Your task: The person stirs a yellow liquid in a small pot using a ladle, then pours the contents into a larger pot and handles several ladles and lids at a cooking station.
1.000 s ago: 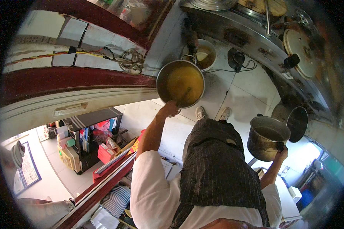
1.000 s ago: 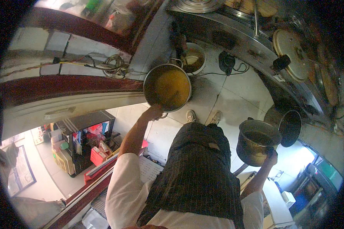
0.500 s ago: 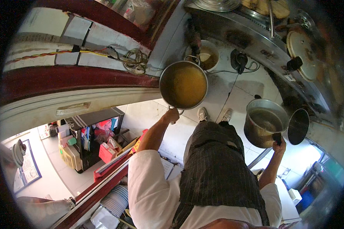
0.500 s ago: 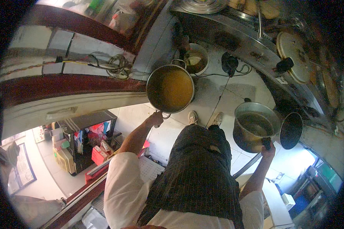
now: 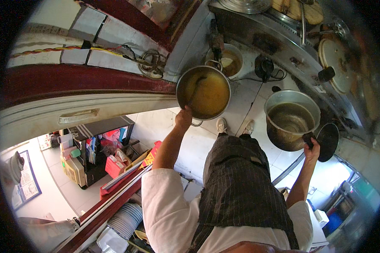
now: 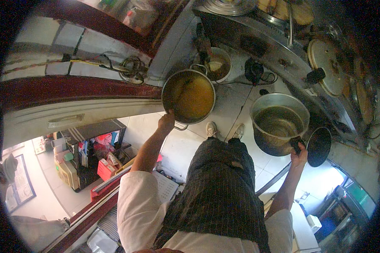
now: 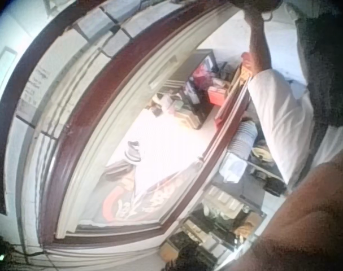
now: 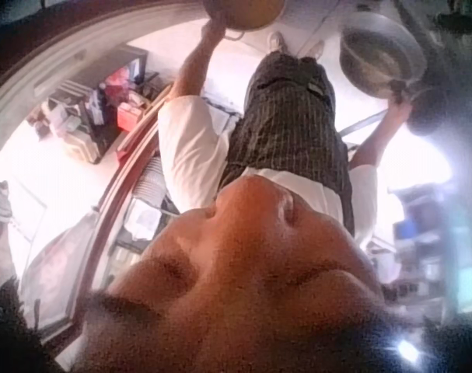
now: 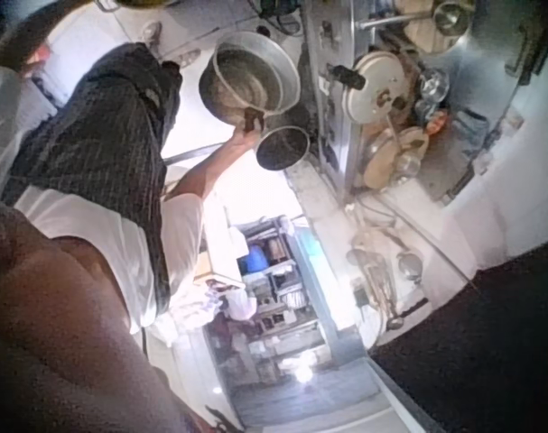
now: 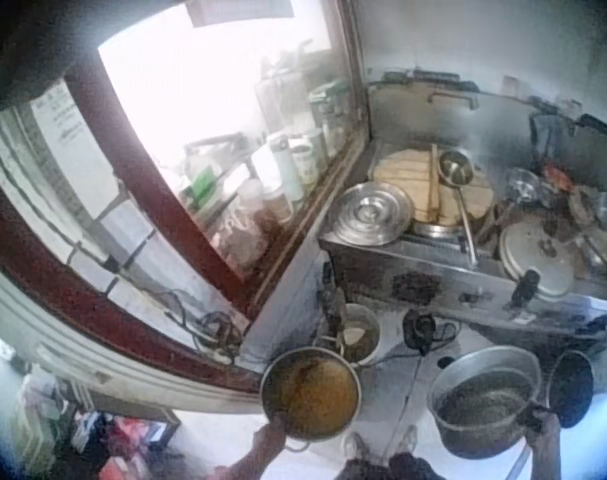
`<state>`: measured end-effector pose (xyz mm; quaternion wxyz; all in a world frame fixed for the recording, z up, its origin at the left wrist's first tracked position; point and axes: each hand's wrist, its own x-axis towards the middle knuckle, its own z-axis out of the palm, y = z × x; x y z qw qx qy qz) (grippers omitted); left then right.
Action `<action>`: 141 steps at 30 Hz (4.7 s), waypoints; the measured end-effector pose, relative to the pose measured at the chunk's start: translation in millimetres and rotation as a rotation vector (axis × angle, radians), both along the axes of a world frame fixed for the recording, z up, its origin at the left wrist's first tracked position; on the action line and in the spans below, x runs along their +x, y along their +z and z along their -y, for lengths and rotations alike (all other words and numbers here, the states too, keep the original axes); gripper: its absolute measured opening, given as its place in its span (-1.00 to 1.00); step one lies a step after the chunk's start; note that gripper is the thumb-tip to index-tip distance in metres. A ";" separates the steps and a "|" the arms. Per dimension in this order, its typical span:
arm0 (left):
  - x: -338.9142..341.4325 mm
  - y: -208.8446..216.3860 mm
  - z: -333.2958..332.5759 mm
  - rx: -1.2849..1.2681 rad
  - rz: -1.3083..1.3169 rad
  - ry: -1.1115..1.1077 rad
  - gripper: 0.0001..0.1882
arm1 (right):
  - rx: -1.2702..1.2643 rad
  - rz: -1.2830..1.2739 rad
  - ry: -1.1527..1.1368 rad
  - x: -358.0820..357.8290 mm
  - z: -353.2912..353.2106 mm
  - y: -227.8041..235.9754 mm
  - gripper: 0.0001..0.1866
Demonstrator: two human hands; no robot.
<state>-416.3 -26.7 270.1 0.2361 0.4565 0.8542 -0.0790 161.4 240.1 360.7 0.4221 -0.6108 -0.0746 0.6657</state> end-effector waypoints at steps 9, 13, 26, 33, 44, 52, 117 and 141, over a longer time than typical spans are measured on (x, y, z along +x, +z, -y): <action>20.9 -34.0 19.6 -0.261 0.379 -0.554 -0.81 | 0.020 0.089 -0.002 -18.9 4.6 1.4 -0.79; 30.2 37.4 -29.2 -0.088 0.688 0.358 -0.76 | 0.020 0.127 -0.064 -17.2 7.5 -4.1 -0.83; 21.1 -46.8 27.8 -0.103 0.248 -0.382 -0.79 | 0.073 0.113 0.030 7.9 25.4 -17.7 -0.78; 20.1 29.8 -14.6 -0.096 0.635 0.392 -0.71 | 0.142 0.056 0.057 6.9 33.6 -6.8 -0.74; 17.5 -61.9 22.5 -0.317 0.115 -0.687 -0.68 | 0.259 0.005 0.145 -40.0 45.8 61.8 -0.66; 19.8 8.1 -19.8 0.005 0.726 0.399 -0.78 | 0.196 0.152 0.021 -96.3 38.4 98.2 -0.69; 169.0 82.7 201.0 0.524 -0.030 0.488 -0.45 | 0.228 0.159 0.332 -100.4 33.3 104.1 -0.58; 152.2 204.3 41.9 0.283 0.951 0.095 -0.48 | 0.300 0.271 0.320 -109.9 36.0 134.6 -0.46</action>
